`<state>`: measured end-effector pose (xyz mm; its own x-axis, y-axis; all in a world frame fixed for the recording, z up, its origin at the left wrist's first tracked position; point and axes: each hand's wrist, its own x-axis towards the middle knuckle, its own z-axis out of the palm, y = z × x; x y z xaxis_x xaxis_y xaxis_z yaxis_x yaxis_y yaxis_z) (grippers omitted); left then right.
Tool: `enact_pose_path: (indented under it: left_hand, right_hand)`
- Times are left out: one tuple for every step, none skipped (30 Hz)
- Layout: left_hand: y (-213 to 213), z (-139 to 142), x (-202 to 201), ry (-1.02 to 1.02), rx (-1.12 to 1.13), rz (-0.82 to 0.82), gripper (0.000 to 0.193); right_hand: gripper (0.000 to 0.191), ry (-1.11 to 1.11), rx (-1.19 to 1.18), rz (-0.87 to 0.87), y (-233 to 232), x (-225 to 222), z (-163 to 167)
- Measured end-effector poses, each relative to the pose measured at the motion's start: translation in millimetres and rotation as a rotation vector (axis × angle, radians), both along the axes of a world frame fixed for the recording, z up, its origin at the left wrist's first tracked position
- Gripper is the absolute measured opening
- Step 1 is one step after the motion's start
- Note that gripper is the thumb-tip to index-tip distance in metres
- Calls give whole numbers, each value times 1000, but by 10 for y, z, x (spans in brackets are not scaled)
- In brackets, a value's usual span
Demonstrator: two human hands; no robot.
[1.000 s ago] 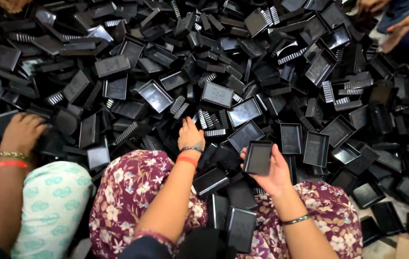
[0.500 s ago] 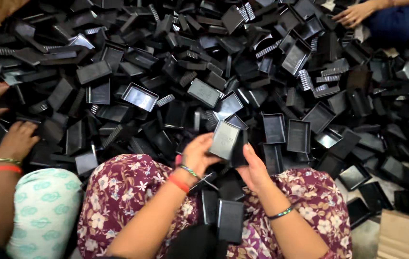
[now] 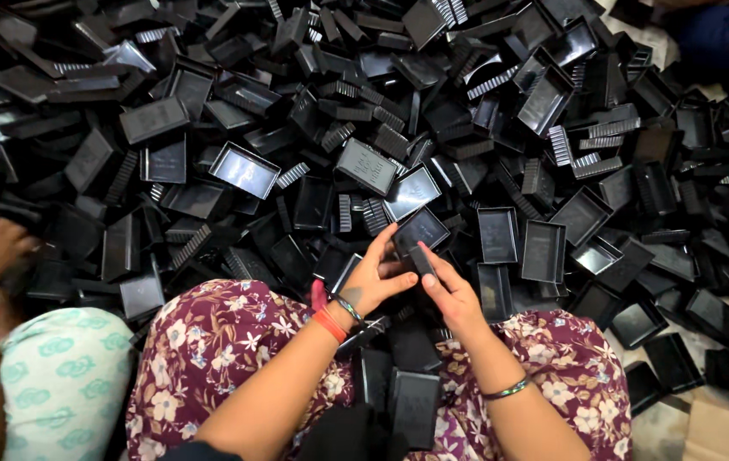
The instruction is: The person sits on the floor and repeatedly picks up small black plastic trays from a large pile, inspects them by turning them over, and places them into a nearby cardboard box. The action is continuous and repetitive, with other workers visible in the background performing similar tasks.
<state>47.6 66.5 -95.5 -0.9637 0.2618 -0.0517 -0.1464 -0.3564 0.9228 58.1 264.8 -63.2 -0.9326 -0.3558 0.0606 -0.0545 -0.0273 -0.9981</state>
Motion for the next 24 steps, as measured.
enact_pose_path:
  left_hand:
    - [10,8,-2,-9,-23,26,101]
    - [24,8,-2,-17,-47,51,101]
    - [27,2,-11,-25,-73,74,101]
    - [29,-11,-22,-53,-66,91,100]
    - [18,-24,-36,-81,-61,107,100]
    - [8,-37,-51,-109,-56,121,99]
    - [1,-46,-62,-133,-12,91,100]
    - [-6,-49,-71,-156,33,61,100]
    - [0,-47,-75,-178,79,31,101]
    - [-1,-35,-77,-180,72,19,102]
    - [14,-17,-70,-182,67,9,102]
    - [31,10,-62,-184,61,-1,103]
    - [38,41,-52,-264,49,48,101]
    - [43,77,-39,-344,37,99,98]
    - [43,113,-34,-423,25,151,96]
    - [31,148,-24,-436,64,172,92]
    - [22,181,-23,-448,104,193,87]
    - [-1,210,-20,-457,145,215,83]
    - [-11,234,-16,-448,54,203,78]
    - [-24,252,-19,-440,-37,190,74]
    - [-44,267,-13,-432,-129,177,69]
    - [-56,278,-16,-197,-342,236,63]
    - [-69,287,-23,43,-550,291,58]
    - [-73,294,-27,288,-755,342,55]
  right_hand:
    - [52,25,34,-1,3,-21,0]
    - [52,53,67,-2,4,-41,2]
    - [52,81,99,-5,-2,-54,1]
    - [52,35,36,-55,-5,-60,1]
    - [52,-11,-27,-107,-11,-64,0]
    - [51,-57,-90,-162,-17,-61,-1]
    - [52,-95,-135,-171,-16,-64,3]
    - [52,-131,-180,-180,-17,-66,7]
    - [52,-167,-224,-191,-15,-68,16]
    - [51,-165,-189,-155,-14,-74,29]
    - [51,-163,-153,-120,-13,-75,46]
    - [51,-162,-118,-83,-14,-76,67]
    - [53,-154,-130,-70,-21,-74,85]
    - [55,-146,-143,-55,-34,-63,103]
    - [56,-136,-155,-39,-37,-52,119]
    - [69,-24,10,0,-53,-34,125]
    - [82,91,175,40,-52,-13,127]
    - [96,208,340,80,-47,7,121]
    - [88,126,401,22,-64,20,95]
    - [81,42,462,-34,-64,32,65]
    - [74,-42,522,-90,-66,38,27]
    - [69,-74,378,-51,-62,32,-14]
    - [64,-105,235,-14,-24,8,-45]
    - [61,-136,91,23,26,-19,-69]
